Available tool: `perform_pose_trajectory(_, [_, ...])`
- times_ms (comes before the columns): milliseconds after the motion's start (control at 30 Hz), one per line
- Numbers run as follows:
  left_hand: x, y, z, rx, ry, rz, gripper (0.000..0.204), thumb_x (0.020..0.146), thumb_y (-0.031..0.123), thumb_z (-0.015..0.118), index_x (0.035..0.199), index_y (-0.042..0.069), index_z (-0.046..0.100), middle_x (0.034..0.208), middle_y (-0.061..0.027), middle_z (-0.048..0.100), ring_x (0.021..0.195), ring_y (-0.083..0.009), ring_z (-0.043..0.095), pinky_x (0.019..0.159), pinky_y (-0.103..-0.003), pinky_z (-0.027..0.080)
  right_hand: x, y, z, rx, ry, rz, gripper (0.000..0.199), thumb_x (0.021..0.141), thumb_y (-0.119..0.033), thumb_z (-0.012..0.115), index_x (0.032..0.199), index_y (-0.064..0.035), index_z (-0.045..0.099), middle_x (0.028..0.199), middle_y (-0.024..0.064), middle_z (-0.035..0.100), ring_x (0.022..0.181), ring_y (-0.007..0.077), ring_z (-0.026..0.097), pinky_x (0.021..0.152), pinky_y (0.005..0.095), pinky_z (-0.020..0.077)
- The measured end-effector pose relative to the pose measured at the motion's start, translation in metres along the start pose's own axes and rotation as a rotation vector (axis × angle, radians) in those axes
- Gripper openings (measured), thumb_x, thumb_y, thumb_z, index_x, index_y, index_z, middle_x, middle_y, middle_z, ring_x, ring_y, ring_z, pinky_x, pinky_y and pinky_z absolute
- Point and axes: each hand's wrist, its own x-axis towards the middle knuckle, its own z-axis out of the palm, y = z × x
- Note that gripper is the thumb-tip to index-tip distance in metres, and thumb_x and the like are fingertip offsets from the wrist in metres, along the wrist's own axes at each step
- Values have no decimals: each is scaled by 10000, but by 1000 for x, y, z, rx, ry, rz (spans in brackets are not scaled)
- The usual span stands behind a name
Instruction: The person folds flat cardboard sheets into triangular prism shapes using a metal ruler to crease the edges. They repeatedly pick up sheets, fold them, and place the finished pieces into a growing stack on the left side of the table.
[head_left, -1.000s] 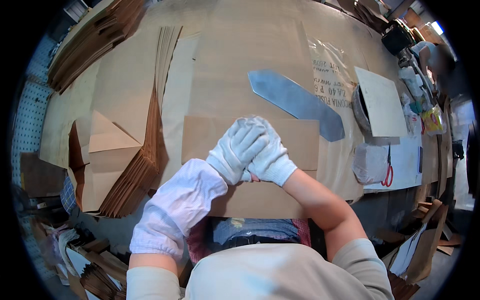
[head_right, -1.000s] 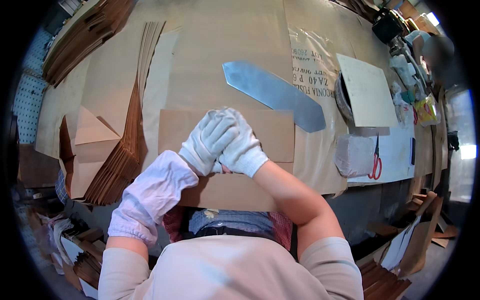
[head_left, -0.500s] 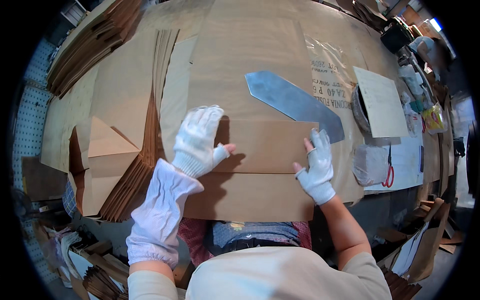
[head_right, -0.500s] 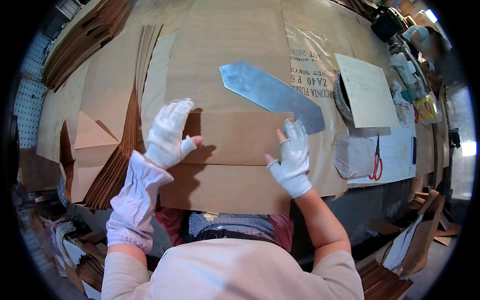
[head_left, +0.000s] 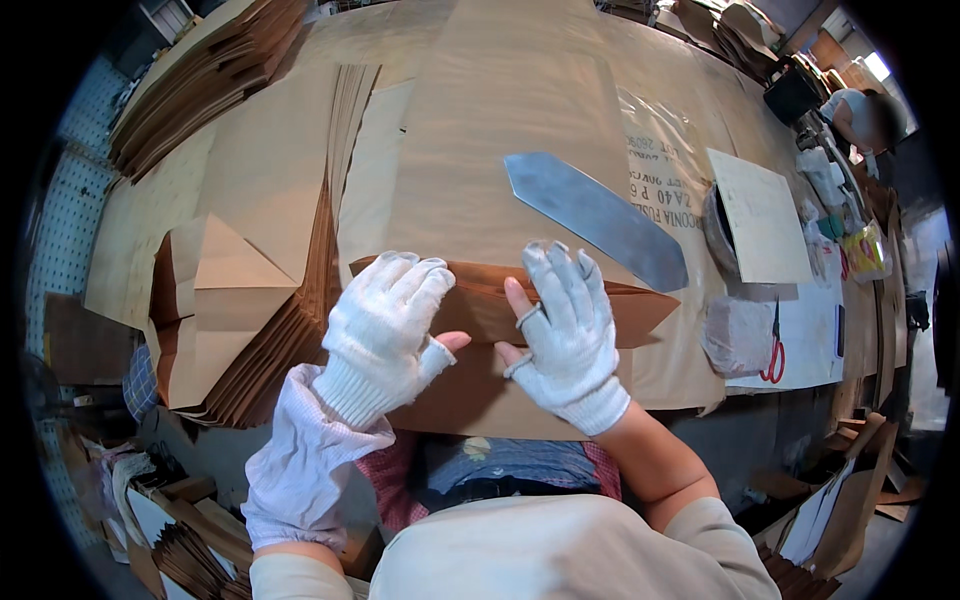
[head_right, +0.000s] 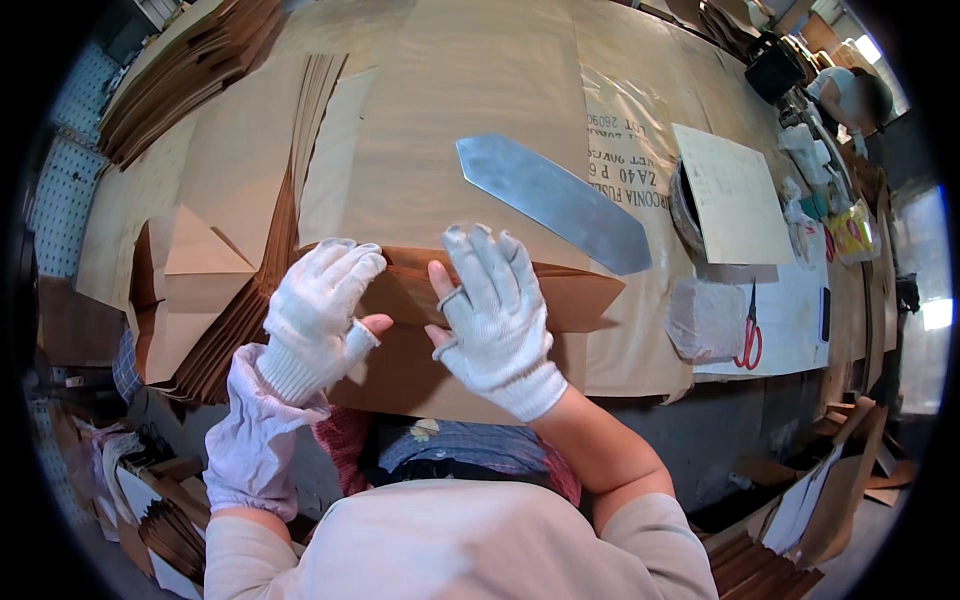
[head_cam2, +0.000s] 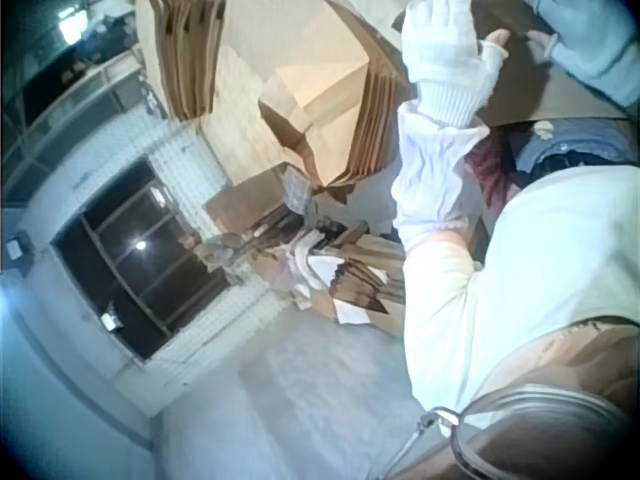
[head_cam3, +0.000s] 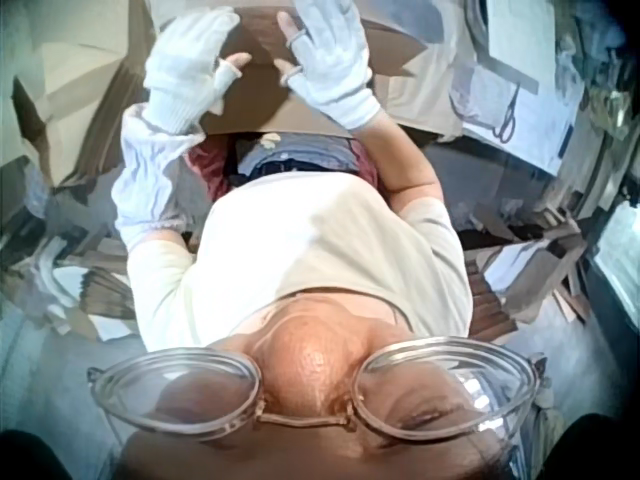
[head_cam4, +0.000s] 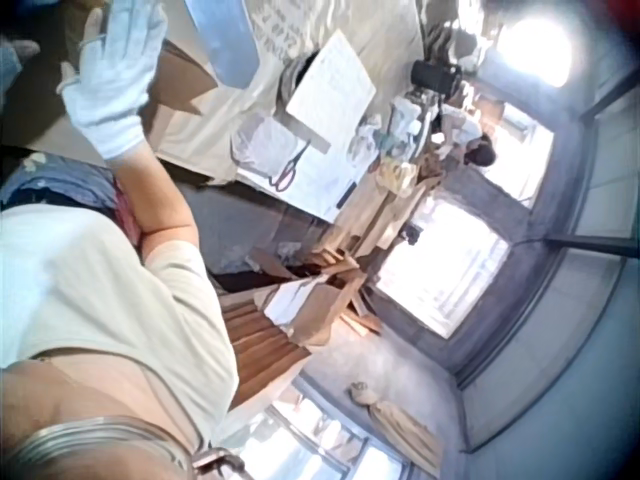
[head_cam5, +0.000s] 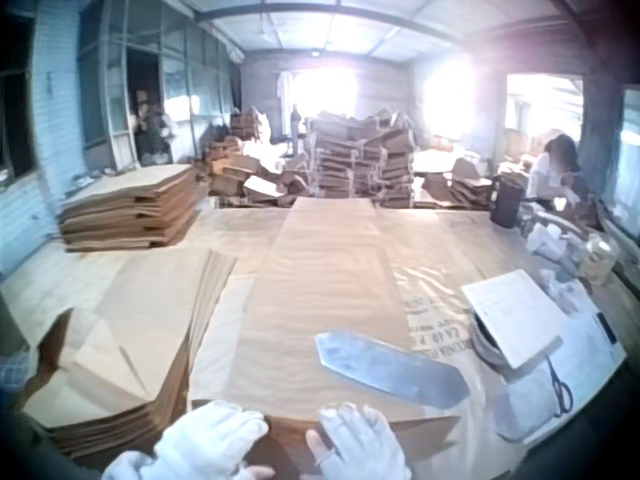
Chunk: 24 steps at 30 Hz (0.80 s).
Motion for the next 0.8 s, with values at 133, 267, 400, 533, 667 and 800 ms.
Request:
perform_pose_trajectory(133, [13,-9,0,50,-122,-61,376,836,244,715,1131,14,684,1090,-171,713,1039,-379,665,904,-456,529,-6,-10,-5,55,-85,35,675,613,-222,852,1209,21,648,1441,224,539,1361,425,487,1186,593,306])
perform_pose_trajectory(267, [31,-2,-17,83,-382,-239,343,854,196,705,1156,35,698,1059,-172,718,999,-360,683,878,-443,539,-6,-16,-7,96,-30,83,535,638,-184,834,1107,14,673,1405,215,569,1338,417,511,1172,594,327])
perform_pose_trajectory(400, [58,-6,6,322,-363,-292,213,837,166,716,1013,48,689,972,-137,703,970,-331,673,837,-446,533,-10,-14,6,28,41,-14,365,681,-118,775,1008,11,676,1325,210,622,1272,416,566,1121,592,394])
perform_pose_trajectory(533, [70,-26,76,815,44,-53,165,801,172,726,925,88,655,876,-88,661,903,-284,637,822,-448,504,-45,-37,18,255,4,-117,314,692,-137,747,960,16,692,1173,204,668,1106,409,638,1034,537,490])
perform_pose_trajectory(667, [36,-13,92,683,8,179,145,763,157,709,884,114,641,804,-66,616,805,-263,599,795,-454,494,-50,-15,-30,559,-53,-138,375,847,-309,744,1044,6,694,1204,188,659,1126,398,639,1020,500,514])
perform_pose_trajectory(800, [-37,29,101,439,-608,-159,239,794,220,725,989,97,663,935,-90,662,894,-291,646,792,-432,523,-123,43,-22,907,366,654,928,1012,-715,349,1434,98,493,1476,192,529,1353,311,536,1150,427,416])
